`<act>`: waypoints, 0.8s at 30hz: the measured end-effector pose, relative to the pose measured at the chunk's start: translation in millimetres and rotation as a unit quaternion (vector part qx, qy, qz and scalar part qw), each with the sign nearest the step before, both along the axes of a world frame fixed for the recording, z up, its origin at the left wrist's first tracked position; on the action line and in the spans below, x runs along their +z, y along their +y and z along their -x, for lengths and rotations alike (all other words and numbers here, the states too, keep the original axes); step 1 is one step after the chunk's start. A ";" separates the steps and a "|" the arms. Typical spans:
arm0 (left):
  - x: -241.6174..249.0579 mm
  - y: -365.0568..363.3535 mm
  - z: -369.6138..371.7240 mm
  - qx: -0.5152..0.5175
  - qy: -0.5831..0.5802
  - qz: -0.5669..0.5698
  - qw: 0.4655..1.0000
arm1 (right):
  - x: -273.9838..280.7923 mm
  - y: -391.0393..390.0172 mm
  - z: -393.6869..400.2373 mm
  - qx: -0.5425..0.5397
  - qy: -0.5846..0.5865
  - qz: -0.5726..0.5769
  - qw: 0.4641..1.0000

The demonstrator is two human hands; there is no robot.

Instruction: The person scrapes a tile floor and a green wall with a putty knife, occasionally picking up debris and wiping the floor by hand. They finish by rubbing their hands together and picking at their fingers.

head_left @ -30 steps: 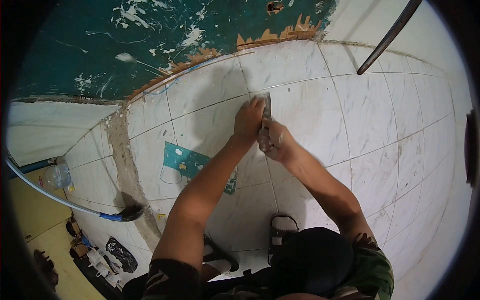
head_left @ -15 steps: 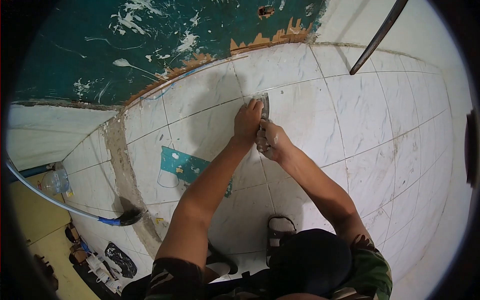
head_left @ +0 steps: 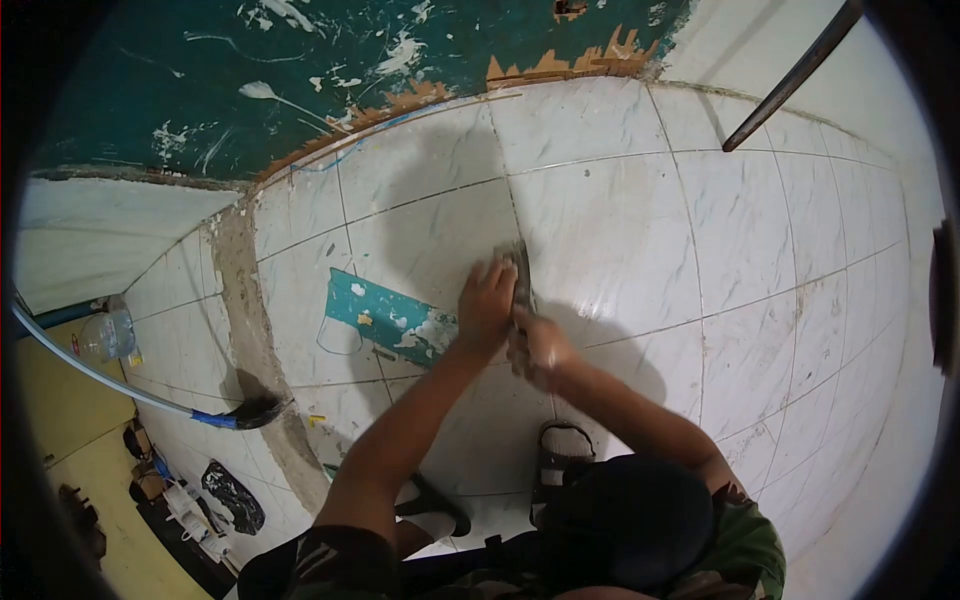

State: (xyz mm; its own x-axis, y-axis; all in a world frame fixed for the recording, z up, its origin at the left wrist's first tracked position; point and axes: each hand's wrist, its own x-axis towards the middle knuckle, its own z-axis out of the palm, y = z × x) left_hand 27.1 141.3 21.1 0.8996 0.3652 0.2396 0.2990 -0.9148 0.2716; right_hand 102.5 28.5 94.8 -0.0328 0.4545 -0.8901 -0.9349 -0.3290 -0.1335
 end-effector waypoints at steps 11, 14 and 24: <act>-5.5 -6.3 15.6 0.048 -0.023 0.109 0.993 | 11.4 1.0 14.0 -0.001 -0.029 -0.019 0.999; -3.9 -11.5 18.2 0.056 -0.039 0.138 0.988 | 11.8 -1.9 14.2 -0.029 0.034 -0.001 0.999; 15.7 31.3 -16.1 0.094 0.032 0.148 0.984 | 16.1 41.0 -15.9 -0.043 -0.013 -0.027 0.999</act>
State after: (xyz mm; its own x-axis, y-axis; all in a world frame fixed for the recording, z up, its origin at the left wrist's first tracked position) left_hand 43.3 172.5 36.8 0.8190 0.5721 0.0434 0.4807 -0.7256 0.4923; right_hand 118.3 69.5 110.9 0.0313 0.5019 -0.8643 -0.9551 -0.2400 -0.1740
